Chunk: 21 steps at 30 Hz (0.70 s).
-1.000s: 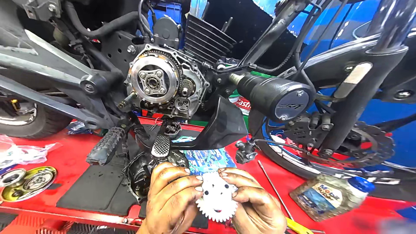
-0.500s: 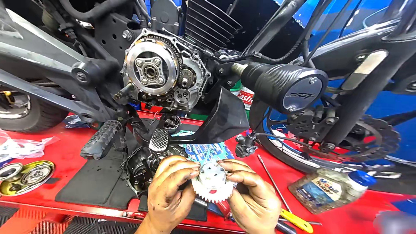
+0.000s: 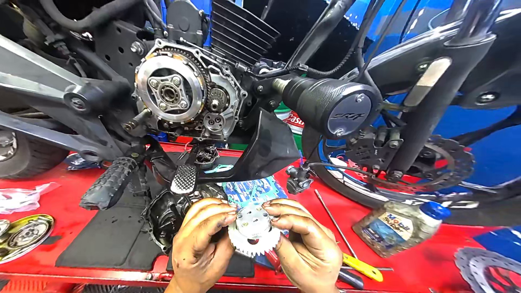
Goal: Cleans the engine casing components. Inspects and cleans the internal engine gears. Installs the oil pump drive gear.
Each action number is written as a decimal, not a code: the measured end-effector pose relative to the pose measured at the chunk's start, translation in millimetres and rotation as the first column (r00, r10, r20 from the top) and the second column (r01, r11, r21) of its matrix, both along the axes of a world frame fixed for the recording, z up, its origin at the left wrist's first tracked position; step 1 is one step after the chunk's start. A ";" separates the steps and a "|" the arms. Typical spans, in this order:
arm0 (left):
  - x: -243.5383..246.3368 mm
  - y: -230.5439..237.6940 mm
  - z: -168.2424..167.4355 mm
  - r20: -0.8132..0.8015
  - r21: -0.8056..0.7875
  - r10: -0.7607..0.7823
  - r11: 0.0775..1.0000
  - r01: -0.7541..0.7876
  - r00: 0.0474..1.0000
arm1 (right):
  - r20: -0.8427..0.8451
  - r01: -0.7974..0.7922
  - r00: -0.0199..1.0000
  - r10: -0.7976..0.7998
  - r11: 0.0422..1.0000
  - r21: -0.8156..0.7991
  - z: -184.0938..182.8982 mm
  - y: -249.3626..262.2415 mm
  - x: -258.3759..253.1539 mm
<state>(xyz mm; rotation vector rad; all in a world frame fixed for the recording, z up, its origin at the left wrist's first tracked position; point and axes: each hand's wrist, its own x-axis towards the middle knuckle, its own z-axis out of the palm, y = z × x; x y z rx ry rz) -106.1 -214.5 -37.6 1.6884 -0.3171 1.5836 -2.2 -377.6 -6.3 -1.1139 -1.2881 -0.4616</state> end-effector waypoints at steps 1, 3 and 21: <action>0.2 0.0 -0.3 -0.005 -0.006 -0.012 1.000 0.012 1.000 | -0.003 -0.003 1.000 0.003 1.000 0.000 -0.2 0.1 0.1; 0.1 0.1 -0.2 -0.009 -0.020 -0.041 0.999 0.041 0.999 | -0.020 -0.016 1.000 0.016 1.000 -0.002 -0.6 0.5 0.1; -3.7 -2.6 10.8 -0.075 -0.708 -0.637 0.576 0.409 0.768 | -0.498 -0.060 0.863 -0.085 0.962 -0.268 6.9 2.2 0.4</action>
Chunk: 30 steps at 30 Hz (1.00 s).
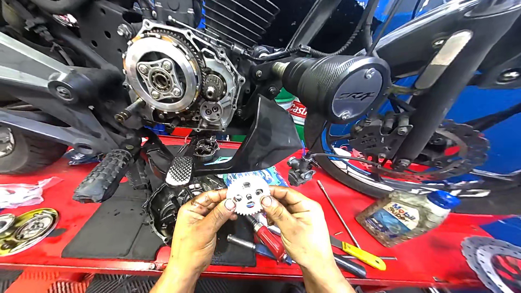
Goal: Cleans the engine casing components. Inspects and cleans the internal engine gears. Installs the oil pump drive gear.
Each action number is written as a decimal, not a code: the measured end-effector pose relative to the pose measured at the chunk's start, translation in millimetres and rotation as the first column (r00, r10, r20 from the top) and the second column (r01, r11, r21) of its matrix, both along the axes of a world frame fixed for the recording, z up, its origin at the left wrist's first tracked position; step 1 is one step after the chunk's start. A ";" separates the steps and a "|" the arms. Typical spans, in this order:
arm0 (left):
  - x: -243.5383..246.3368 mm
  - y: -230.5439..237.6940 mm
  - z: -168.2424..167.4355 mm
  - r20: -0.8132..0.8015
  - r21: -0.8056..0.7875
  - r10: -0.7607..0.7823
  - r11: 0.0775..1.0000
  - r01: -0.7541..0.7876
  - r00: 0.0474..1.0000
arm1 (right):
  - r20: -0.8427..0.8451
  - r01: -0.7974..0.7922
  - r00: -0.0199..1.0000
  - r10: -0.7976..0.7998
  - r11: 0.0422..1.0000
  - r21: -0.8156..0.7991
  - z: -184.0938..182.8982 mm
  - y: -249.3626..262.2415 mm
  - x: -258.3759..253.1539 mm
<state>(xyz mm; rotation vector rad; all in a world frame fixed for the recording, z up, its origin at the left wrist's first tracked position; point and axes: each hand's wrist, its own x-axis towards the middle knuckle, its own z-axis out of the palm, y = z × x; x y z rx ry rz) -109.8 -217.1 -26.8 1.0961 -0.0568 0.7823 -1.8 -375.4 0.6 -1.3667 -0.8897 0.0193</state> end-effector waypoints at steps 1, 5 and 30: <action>1.2 0.5 -1.2 -0.006 -0.015 0.009 1.000 -0.009 1.000 | 0.003 -0.006 1.000 0.006 1.000 -0.006 -0.2 0.9 0.6; 7.2 1.8 -4.6 0.015 -0.038 0.061 0.997 -0.061 0.998 | 0.002 0.005 1.000 -0.005 1.000 -0.027 2.8 7.2 2.5; 100.2 85.1 51.5 -0.001 0.252 0.548 0.810 -0.530 0.837 | 0.709 0.641 0.702 -0.062 0.490 -0.591 151.4 129.4 25.9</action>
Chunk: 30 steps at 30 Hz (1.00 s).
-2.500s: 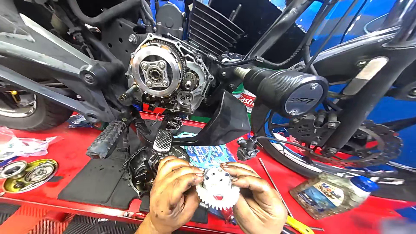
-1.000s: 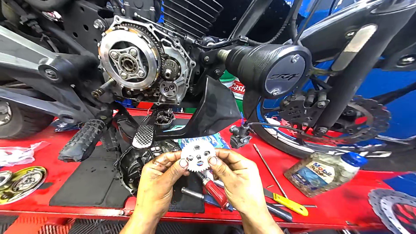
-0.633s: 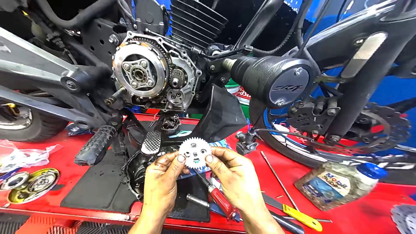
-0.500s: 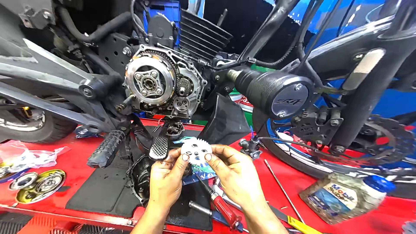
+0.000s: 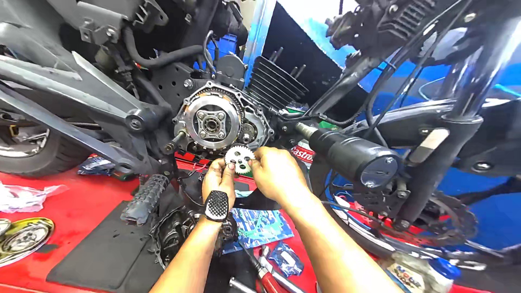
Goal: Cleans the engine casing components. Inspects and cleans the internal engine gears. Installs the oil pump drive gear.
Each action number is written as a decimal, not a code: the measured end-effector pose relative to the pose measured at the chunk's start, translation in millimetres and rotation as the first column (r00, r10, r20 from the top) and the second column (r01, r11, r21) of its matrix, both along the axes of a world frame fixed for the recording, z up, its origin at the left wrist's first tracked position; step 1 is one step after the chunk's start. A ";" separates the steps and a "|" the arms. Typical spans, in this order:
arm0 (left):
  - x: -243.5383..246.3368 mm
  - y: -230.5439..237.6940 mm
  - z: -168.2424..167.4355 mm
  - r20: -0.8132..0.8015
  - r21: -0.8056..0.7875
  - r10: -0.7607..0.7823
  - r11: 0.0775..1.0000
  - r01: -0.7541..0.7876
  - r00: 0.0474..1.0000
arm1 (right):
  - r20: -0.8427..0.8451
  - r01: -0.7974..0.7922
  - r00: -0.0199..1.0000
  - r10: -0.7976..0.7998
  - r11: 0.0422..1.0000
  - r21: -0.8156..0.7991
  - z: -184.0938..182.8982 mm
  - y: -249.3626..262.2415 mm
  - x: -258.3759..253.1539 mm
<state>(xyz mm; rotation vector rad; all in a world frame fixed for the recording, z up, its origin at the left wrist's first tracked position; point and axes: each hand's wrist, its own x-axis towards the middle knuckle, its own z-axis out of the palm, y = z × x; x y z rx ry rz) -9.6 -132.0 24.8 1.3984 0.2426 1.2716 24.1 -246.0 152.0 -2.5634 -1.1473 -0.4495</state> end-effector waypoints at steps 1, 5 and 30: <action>-2.0 1.8 5.7 -0.024 -0.059 -0.018 0.998 0.017 1.000 | -0.004 0.037 0.999 -0.037 0.999 -0.030 1.5 6.3 -0.8; -2.1 6.1 15.0 -0.006 -0.166 -0.037 0.985 0.036 0.999 | -0.048 0.100 0.994 -0.103 0.993 -0.058 4.1 20.0 2.5; 1.6 15.5 20.2 0.129 -0.291 -0.196 0.930 0.226 0.972 | -0.191 0.200 0.963 -0.190 0.979 0.034 4.1 32.9 8.5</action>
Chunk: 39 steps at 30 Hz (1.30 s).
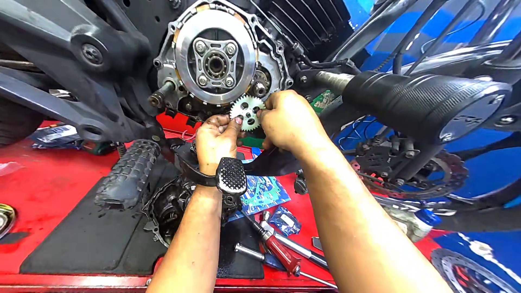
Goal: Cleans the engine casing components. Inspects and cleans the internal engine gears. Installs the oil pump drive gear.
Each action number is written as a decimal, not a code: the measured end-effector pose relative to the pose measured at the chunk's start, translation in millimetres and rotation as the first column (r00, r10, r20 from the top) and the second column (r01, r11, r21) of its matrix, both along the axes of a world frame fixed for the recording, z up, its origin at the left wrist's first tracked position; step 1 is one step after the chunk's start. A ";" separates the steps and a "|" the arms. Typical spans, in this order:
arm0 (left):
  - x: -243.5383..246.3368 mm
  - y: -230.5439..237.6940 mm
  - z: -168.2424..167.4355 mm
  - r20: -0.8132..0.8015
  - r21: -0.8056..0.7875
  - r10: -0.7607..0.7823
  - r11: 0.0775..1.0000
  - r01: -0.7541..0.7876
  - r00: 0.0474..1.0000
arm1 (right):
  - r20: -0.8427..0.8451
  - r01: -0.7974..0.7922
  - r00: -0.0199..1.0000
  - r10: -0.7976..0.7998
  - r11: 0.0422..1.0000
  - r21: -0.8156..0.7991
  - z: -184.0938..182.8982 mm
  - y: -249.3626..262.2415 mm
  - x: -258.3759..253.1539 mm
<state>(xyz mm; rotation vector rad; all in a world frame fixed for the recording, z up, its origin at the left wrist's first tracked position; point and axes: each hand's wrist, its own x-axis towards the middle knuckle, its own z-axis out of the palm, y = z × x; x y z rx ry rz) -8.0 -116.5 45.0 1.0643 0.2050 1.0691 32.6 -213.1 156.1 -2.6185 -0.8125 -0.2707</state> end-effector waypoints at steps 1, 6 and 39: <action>1.3 0.3 -0.3 0.009 -0.007 -0.002 1.000 0.002 1.000 | 0.001 0.001 1.000 -0.001 1.000 0.004 -0.7 0.0 0.0; 4.5 1.0 -0.7 0.020 -0.007 0.023 1.000 -0.023 1.000 | 0.009 0.010 1.000 -0.010 0.999 0.036 -2.6 -0.8 1.2; 5.7 -0.3 4.6 -0.081 0.070 0.078 0.995 -0.072 0.994 | 0.154 -0.090 0.985 0.077 0.992 0.083 -6.3 -1.7 12.8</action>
